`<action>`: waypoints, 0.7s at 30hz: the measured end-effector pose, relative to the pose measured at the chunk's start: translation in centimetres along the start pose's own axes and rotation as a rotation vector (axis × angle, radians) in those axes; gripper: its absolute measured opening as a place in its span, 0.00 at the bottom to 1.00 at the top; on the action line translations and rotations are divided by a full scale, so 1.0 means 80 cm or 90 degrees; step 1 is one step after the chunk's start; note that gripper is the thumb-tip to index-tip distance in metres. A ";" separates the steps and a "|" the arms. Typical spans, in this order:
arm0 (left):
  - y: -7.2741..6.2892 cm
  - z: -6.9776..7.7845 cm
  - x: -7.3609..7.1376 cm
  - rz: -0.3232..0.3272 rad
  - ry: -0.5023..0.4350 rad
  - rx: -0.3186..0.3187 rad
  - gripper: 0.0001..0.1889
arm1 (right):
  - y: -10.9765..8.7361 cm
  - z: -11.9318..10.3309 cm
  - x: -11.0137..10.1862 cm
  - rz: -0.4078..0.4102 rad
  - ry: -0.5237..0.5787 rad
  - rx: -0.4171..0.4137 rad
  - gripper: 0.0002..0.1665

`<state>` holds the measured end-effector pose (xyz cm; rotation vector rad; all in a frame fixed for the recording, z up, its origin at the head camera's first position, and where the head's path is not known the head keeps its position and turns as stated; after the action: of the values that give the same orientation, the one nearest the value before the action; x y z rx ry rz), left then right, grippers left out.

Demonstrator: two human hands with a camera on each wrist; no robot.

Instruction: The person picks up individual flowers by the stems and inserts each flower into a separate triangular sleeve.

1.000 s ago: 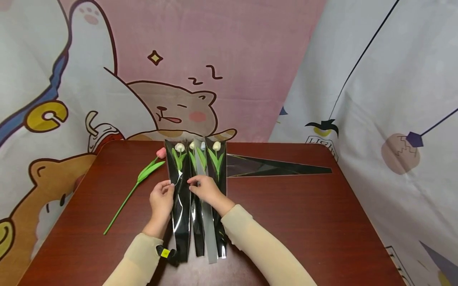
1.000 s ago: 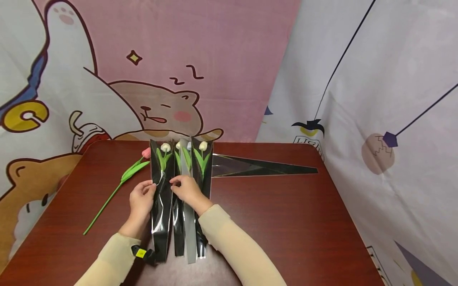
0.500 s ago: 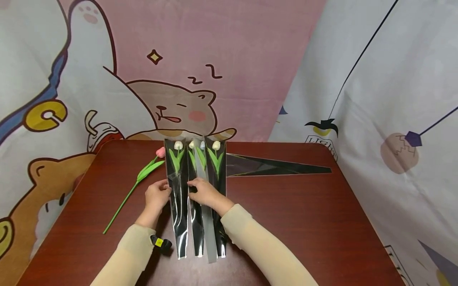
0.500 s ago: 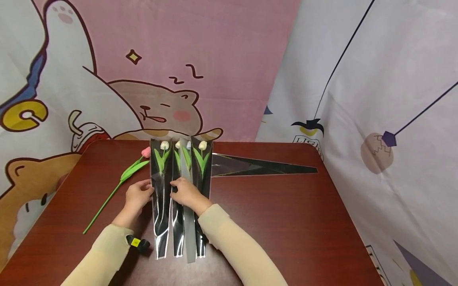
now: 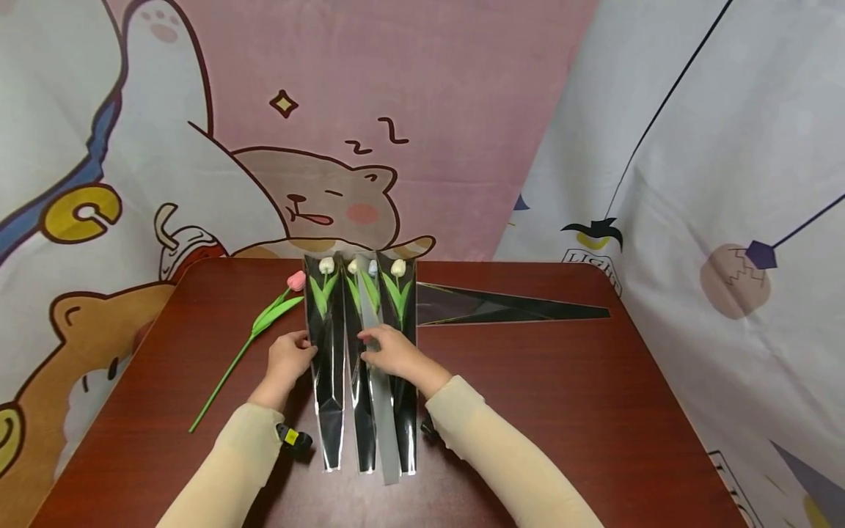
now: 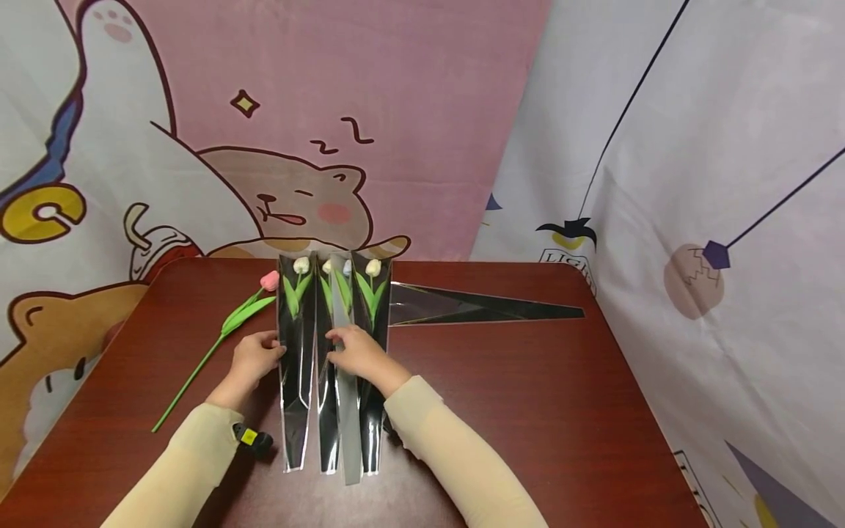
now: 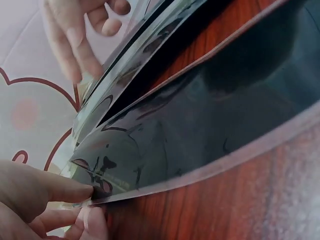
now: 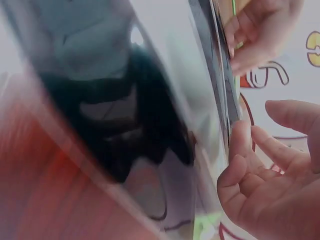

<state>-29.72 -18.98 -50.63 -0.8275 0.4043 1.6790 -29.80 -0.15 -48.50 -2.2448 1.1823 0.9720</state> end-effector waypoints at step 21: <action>-0.037 0.054 0.019 0.037 -0.110 0.076 0.22 | -0.071 0.176 -0.100 -0.035 -0.266 0.189 0.33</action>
<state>-28.41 -14.25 -48.22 -0.5839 0.4074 1.7466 -33.64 16.22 -51.69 -1.7283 0.9955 1.0953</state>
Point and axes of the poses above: each hand's wrist, its own y-axis towards the middle knuckle, its own x-axis out of the palm, z = x × y, the point moved 10 cm from there along y, towards the middle knuckle, and after that the axes turned 7 degrees about -x, right-handed, at the moved point
